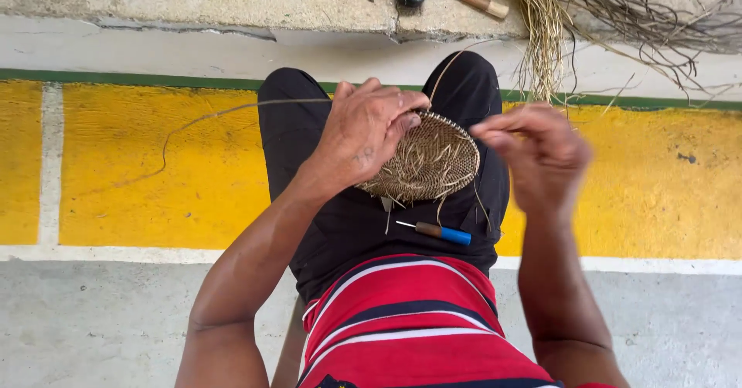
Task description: Weaving a natural fiber basket using long strips of plant material.
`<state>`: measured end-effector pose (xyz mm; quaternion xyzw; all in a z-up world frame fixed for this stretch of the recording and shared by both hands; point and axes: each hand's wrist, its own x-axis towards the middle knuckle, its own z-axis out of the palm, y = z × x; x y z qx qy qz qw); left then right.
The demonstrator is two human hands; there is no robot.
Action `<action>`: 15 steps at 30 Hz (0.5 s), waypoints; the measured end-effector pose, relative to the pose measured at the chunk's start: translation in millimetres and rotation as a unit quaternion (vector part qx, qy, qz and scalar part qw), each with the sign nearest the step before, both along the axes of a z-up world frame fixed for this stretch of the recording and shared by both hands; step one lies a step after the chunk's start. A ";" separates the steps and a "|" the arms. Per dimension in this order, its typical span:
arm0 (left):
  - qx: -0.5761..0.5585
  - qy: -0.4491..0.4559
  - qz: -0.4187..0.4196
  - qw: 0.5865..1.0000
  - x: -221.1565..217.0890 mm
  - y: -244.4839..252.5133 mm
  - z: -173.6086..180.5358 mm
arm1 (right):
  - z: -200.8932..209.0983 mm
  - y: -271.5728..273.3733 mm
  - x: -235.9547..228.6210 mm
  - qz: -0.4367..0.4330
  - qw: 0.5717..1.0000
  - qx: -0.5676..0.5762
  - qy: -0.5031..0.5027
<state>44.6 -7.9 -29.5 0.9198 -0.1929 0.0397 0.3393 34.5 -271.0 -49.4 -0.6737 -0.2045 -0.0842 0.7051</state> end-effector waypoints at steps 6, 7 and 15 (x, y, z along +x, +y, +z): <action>-0.013 -0.054 -0.002 0.998 -5.5 1.1 -4.5 | 8.8 52.3 -3.0 -0.062 0.970 -0.203 -0.118; -0.008 -0.049 -0.002 0.999 -4.2 0.4 -4.0 | 8.8 53.4 -2.9 -0.063 0.972 -0.200 -0.108; -0.007 -0.063 -0.004 0.998 -8.0 -2.8 -6.2 | 10.6 55.3 -6.0 -0.110 0.959 -0.234 -0.120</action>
